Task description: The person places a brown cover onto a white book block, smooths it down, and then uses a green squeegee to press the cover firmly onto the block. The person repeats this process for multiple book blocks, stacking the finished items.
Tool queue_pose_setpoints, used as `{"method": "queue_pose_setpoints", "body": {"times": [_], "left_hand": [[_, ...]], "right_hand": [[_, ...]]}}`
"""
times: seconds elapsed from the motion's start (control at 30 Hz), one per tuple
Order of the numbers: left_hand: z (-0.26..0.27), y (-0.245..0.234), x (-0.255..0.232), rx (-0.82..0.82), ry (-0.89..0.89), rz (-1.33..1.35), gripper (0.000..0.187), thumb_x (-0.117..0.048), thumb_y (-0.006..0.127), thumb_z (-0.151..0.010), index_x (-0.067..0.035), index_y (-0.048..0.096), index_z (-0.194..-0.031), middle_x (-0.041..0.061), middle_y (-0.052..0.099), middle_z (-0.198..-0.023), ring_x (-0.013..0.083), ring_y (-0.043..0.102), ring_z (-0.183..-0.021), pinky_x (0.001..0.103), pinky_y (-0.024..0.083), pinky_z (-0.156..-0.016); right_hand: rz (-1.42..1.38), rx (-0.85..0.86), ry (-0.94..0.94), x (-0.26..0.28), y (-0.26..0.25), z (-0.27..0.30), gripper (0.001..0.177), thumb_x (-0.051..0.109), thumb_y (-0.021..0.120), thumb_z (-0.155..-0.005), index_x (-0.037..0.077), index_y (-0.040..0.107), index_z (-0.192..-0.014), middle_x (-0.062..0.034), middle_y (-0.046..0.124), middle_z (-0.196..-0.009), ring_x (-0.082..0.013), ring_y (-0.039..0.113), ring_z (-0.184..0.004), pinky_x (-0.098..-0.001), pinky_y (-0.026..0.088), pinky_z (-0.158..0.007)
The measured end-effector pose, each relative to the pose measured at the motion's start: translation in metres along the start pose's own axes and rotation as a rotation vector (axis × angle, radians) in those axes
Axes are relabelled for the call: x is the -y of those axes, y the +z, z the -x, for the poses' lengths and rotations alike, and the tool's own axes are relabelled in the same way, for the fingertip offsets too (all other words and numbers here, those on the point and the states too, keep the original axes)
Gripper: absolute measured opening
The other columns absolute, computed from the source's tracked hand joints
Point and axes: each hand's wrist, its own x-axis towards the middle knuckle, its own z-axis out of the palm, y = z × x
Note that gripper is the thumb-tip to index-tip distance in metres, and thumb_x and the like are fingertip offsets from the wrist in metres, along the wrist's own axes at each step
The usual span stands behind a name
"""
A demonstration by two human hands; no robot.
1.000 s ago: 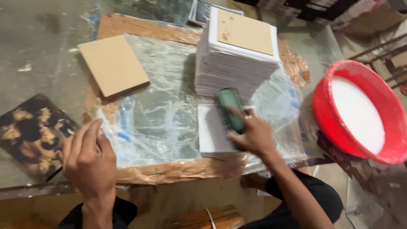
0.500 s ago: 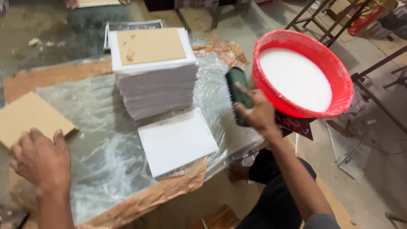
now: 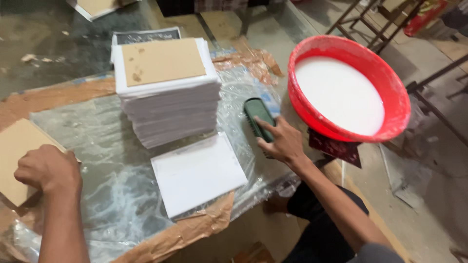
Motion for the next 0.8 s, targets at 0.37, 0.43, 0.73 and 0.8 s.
{"method": "queue_pose_setpoints", "body": {"times": [0.37,0.43,0.73,0.8], "left_hand": [[0.014,-0.016,0.025,0.294,-0.044,0.015,0.074,-0.073,0.065,-0.090,-0.003,0.086,-0.097,0.024,0.081,-0.097,0.0431,0.075,-0.087,0.051,0.052,-0.072],[0.004,-0.020,0.018,0.231,-0.065,0.065,0.064,-0.063,0.072,-0.084,-0.001,0.086,-0.094,0.024,0.080,-0.095,0.0438,0.074,-0.084,0.053,0.053,-0.071],[0.004,-0.035,0.023,0.239,-0.095,0.185,0.067,-0.061,0.077,-0.082,0.005,0.083,-0.094,0.030,0.077,-0.092,0.0464,0.071,-0.089,0.051,0.052,-0.074],[0.002,-0.044,0.019,0.186,-0.069,0.233,0.068,-0.062,0.078,-0.082,0.005,0.083,-0.094,0.030,0.077,-0.096,0.0469,0.071,-0.092,0.051,0.051,-0.078]], "right_hand": [[0.107,0.055,0.120,-0.036,0.000,0.030,0.062,0.046,0.076,-0.080,0.041,0.063,-0.140,-0.0186,0.060,-0.102,-0.0358,0.067,-0.083,-0.0462,0.057,-0.069],[0.123,0.041,0.144,-0.031,-0.006,0.021,0.061,0.045,0.077,-0.080,0.041,0.064,-0.139,-0.0162,0.061,-0.101,-0.0341,0.068,-0.089,-0.0464,0.057,-0.071],[0.005,0.026,-0.014,0.028,0.018,0.009,0.061,0.044,0.074,-0.077,0.039,0.065,-0.137,-0.0192,0.064,-0.114,-0.0308,0.068,-0.088,-0.0415,0.058,-0.071],[-0.002,0.031,0.006,0.033,0.016,0.000,0.062,0.042,0.074,-0.079,0.038,0.064,-0.140,-0.0214,0.062,-0.115,-0.0302,0.068,-0.084,-0.0385,0.057,-0.066]]}}
